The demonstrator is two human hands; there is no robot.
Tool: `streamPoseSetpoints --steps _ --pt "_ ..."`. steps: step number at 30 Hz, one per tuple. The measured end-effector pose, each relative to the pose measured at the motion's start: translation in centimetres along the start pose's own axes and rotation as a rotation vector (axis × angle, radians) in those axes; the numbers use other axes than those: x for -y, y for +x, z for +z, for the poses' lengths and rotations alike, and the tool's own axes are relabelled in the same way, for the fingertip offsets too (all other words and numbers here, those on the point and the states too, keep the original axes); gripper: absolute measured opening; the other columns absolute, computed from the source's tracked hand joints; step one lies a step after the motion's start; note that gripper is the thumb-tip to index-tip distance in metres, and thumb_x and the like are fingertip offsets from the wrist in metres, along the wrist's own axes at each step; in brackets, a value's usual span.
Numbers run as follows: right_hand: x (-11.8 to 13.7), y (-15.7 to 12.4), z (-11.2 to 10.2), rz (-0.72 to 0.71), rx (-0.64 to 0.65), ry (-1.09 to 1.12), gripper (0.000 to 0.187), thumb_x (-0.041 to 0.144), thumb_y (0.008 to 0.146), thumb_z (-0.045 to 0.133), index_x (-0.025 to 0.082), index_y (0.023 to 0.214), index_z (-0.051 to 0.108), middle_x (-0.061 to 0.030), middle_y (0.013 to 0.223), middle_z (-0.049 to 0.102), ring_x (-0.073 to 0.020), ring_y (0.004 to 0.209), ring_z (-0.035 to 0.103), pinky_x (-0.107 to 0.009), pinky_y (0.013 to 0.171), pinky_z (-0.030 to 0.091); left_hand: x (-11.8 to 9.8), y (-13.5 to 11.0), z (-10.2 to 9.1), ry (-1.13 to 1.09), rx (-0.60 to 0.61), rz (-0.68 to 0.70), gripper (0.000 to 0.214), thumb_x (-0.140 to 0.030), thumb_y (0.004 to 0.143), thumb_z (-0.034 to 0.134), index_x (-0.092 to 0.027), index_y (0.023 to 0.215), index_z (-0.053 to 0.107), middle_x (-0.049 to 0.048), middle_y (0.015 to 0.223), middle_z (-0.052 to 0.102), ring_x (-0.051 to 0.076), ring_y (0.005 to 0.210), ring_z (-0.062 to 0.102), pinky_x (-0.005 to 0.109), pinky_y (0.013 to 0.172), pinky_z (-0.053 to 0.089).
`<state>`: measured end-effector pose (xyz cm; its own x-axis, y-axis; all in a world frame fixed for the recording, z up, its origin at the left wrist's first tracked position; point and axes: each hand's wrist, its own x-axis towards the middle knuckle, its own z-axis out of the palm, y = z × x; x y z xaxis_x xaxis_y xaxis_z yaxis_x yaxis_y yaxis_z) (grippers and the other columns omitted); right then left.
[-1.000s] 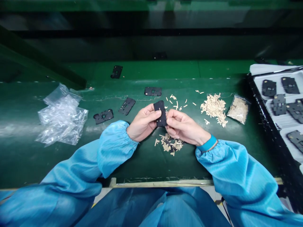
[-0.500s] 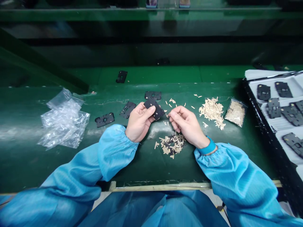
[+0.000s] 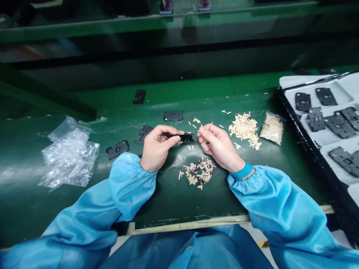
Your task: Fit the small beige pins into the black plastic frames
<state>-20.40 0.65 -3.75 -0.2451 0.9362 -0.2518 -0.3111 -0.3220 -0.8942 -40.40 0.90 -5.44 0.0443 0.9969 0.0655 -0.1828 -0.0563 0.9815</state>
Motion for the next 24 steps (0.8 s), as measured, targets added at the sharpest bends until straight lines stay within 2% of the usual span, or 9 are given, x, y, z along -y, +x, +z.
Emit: streamPoseSetpoints --steps 4,8,12,24 --pt "0.7 -0.2 -0.3 -0.018 0.016 -0.056 0.026 0.041 0.091 0.073 0.018 0.083 0.063 0.0035 0.068 0.056 -0.0050 0.047 0.036 -0.024 0.044 0.020 -0.2 -0.1 0.1 0.119 -0.047 0.075 0.020 -0.026 0.072 0.088 -0.019 0.083 0.073 0.0024 0.086 0.072 0.015 0.083 0.069 0.028 0.080 0.055" --pt "1.0 -0.4 -0.4 0.035 0.091 -0.070 0.025 0.036 0.090 0.074 0.017 0.079 0.062 0.0028 0.068 0.056 -0.0045 0.049 0.034 -0.024 0.046 0.020 -0.3 -0.2 0.2 0.139 -0.004 0.126 0.015 -0.022 0.073 0.087 -0.019 0.080 0.074 0.0026 0.084 0.072 0.016 0.082 0.070 0.029 0.078 0.055" --pt "1.2 -0.5 -0.3 0.048 0.102 -0.037 0.023 0.032 0.085 0.078 0.016 0.079 0.063 0.0048 0.063 0.052 -0.0041 0.047 0.034 -0.023 0.046 0.020 -0.2 -0.2 0.1 0.152 0.027 0.157 0.012 -0.021 0.075 0.085 -0.020 0.081 0.074 0.0024 0.084 0.072 0.016 0.082 0.071 0.030 0.078 0.055" --pt "1.4 -0.5 -0.1 0.035 0.041 -0.131 0.025 0.032 0.084 0.079 0.016 0.076 0.061 0.0066 0.055 0.045 -0.0042 0.046 0.032 -0.022 0.043 0.021 -0.1 -0.3 0.1 0.184 0.004 0.109 0.018 -0.023 0.072 0.088 -0.018 0.079 0.072 0.0021 0.083 0.072 0.014 0.080 0.069 0.027 0.077 0.055"
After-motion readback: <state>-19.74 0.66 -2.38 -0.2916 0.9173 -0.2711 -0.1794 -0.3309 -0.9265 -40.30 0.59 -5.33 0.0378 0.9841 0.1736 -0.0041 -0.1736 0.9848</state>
